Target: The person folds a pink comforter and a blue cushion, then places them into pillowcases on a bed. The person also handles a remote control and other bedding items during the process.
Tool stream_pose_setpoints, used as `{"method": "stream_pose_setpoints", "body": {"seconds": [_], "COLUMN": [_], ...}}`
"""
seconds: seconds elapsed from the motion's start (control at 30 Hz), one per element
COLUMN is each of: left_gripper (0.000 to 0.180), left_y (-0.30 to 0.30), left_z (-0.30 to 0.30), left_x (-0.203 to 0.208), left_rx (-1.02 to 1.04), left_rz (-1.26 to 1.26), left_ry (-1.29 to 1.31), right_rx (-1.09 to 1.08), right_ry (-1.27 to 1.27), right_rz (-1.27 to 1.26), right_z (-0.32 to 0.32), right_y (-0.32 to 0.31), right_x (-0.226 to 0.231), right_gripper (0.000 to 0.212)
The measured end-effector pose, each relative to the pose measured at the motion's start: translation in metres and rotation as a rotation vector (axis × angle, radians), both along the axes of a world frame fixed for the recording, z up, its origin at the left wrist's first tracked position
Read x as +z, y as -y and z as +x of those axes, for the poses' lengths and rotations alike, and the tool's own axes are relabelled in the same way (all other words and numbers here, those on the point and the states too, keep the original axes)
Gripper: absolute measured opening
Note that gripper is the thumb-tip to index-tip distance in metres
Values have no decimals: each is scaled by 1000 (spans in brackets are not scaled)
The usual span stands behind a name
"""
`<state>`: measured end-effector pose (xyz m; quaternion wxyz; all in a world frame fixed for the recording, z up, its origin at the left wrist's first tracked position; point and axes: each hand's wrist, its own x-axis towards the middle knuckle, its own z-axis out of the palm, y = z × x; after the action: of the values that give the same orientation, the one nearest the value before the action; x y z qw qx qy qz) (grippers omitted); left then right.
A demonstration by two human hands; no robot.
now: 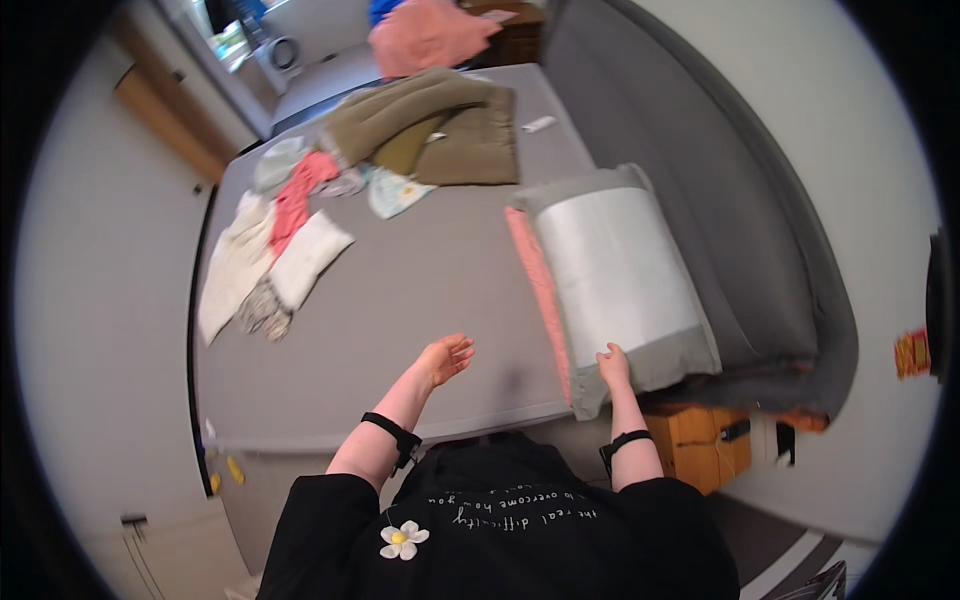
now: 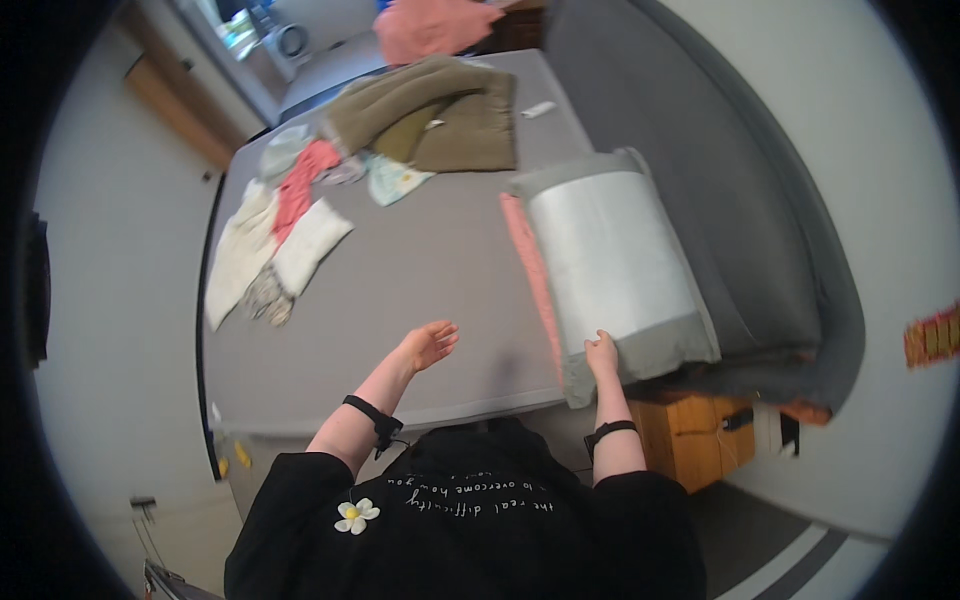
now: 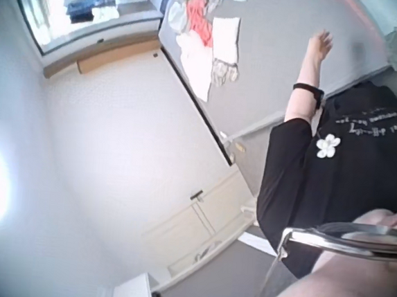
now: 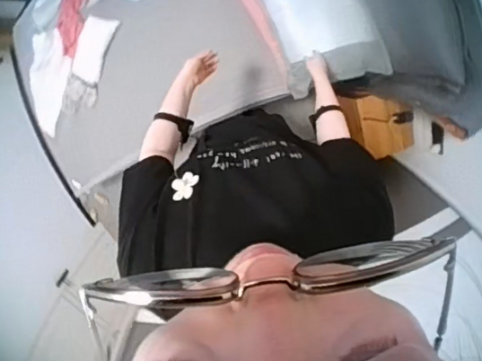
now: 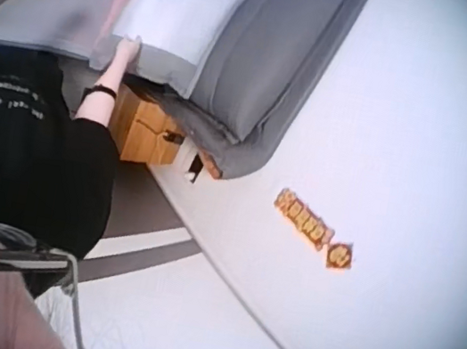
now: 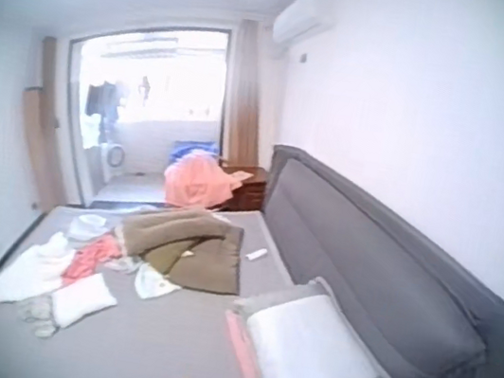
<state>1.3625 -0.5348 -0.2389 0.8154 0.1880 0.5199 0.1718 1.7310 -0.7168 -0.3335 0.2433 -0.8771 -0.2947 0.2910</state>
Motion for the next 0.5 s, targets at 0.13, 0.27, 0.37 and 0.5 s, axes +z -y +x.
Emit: {"method": "stream_pose_setpoints", "body": {"seconds": [0.13,0.27,0.37,0.5], "left_gripper": [34,31,30,32], "left_y": [15,38,56,86], "left_z": [-47,-109,-159,-243], "left_x": [12,25,34,42], "left_rx": [147,323,432,573], "left_rz": [9,48,76,107], "left_ry": [18,55,77,104], "right_rx": [182,463,605,788], "right_ry": [-192,-283,-345,-327], "right_rz": [91,139,74,-11], "right_z": [-31,-111,-180,-272], "right_y": [-50,-89,-102,-114], "right_x": [-5,17,39,53], "right_gripper": [42,38,37,37]}}
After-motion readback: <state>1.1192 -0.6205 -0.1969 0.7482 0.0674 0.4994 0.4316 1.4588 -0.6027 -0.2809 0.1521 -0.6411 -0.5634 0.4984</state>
